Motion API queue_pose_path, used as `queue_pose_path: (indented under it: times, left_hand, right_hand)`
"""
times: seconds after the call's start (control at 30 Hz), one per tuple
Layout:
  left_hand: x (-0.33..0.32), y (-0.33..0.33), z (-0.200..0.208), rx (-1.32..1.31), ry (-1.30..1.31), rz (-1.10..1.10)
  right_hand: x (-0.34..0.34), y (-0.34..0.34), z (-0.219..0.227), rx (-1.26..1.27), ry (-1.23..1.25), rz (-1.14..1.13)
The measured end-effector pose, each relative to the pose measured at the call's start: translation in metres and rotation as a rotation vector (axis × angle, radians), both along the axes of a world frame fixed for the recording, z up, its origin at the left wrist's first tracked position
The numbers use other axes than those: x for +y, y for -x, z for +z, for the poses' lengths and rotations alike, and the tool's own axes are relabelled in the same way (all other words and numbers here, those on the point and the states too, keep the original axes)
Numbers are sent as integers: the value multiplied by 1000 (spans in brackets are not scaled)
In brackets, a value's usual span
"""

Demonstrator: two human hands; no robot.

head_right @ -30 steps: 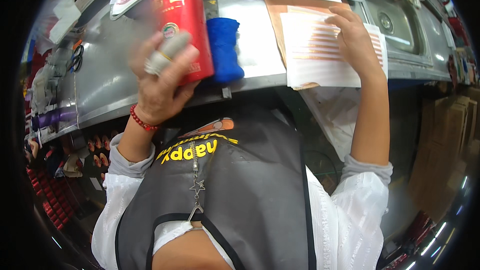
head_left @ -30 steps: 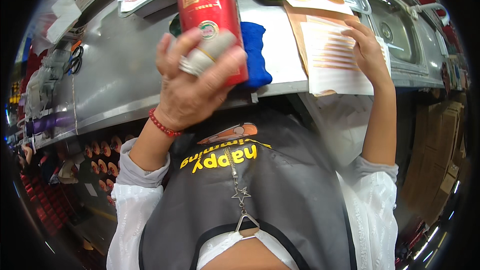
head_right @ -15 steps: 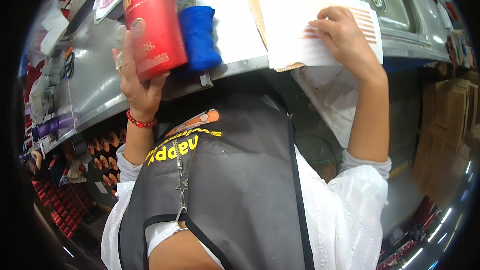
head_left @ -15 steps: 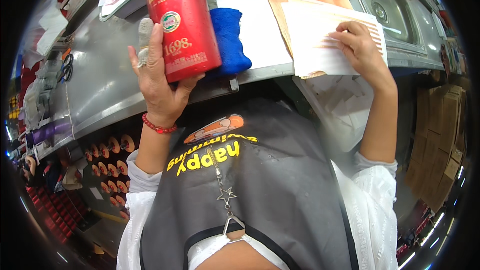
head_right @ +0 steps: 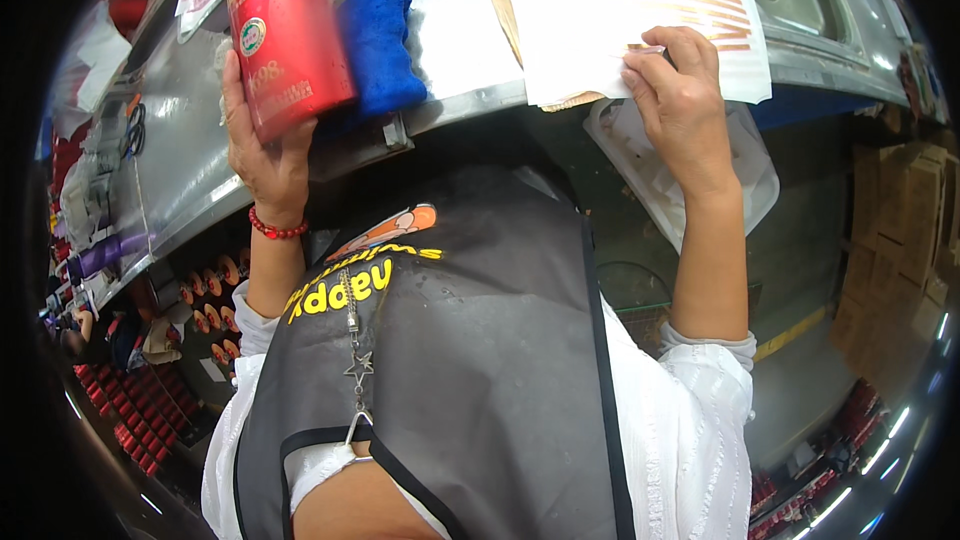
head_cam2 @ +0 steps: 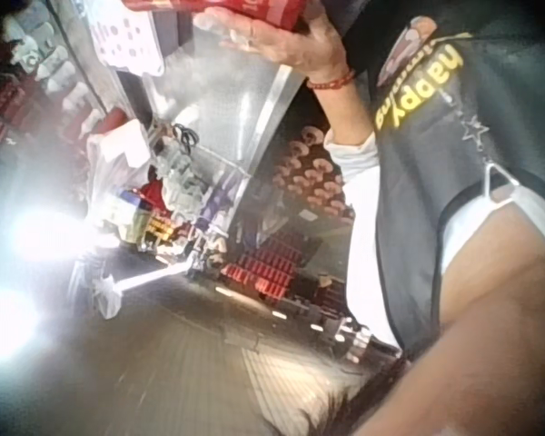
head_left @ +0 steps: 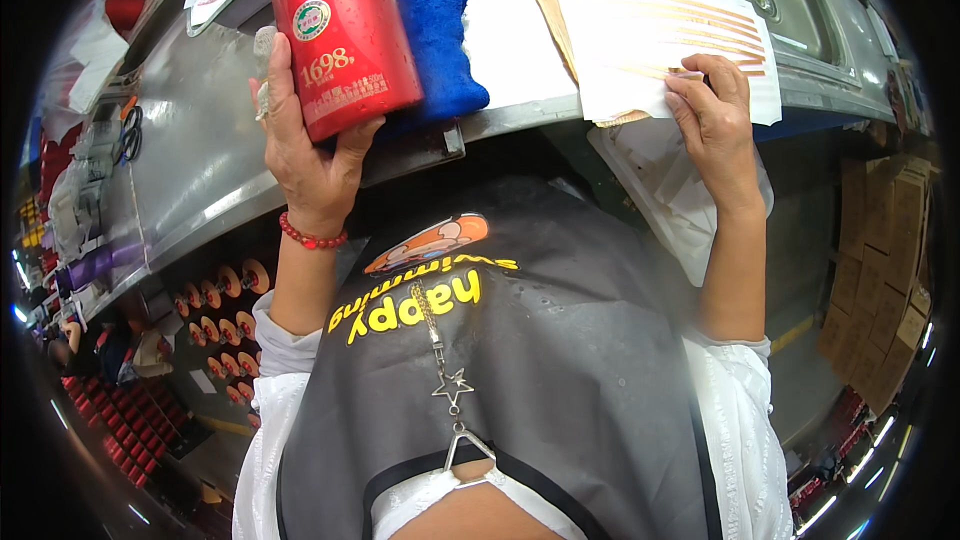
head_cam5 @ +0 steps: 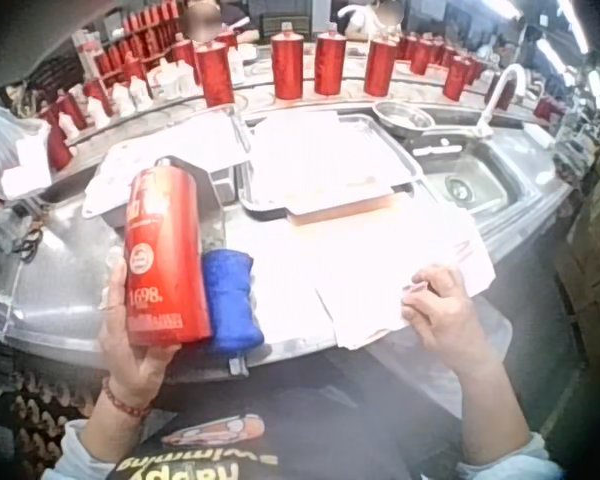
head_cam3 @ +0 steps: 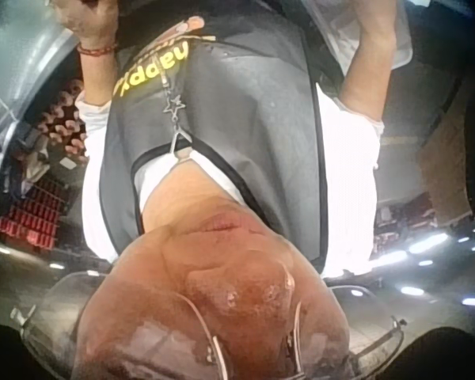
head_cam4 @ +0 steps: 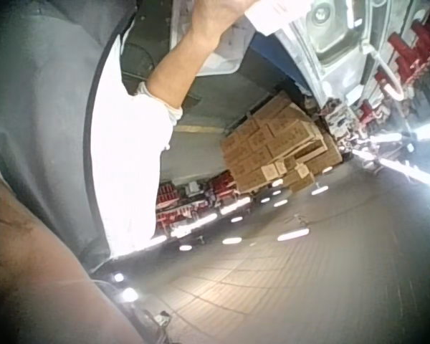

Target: The person applies a red label to a bottle, smooths it with a green tool, and wipes the surface with a cloth. The person repeats this process on multiple bottles at a stainless steel workstation.

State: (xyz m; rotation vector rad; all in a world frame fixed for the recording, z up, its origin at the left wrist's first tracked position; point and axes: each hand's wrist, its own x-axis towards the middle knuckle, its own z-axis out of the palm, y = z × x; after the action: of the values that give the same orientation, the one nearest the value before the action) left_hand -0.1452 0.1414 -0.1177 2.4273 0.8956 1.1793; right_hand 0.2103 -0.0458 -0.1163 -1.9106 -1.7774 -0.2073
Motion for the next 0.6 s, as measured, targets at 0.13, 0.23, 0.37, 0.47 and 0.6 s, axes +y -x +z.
queue_pose_path:
  times: [0.13,0.23,0.37,0.47,0.6]
  left_hand:
    - [-1,-1,1,2,-18,-6]
    - [-1,-2,2,-5,-20,-13]
    - [-2,-3,4,-15,-5,-18]
    - [1,2,2,-31,21,-63]
    - [8,11,6,68,7,-42]
  right_hand:
    - [-1,2,3,-9,-14,1]
    - [-3,3,-1,3,2,-85]
    - [-6,3,-3,20,3,-52]
    - [1,0,-2,11,32,-25]
    - [2,9,10,65,28,9]
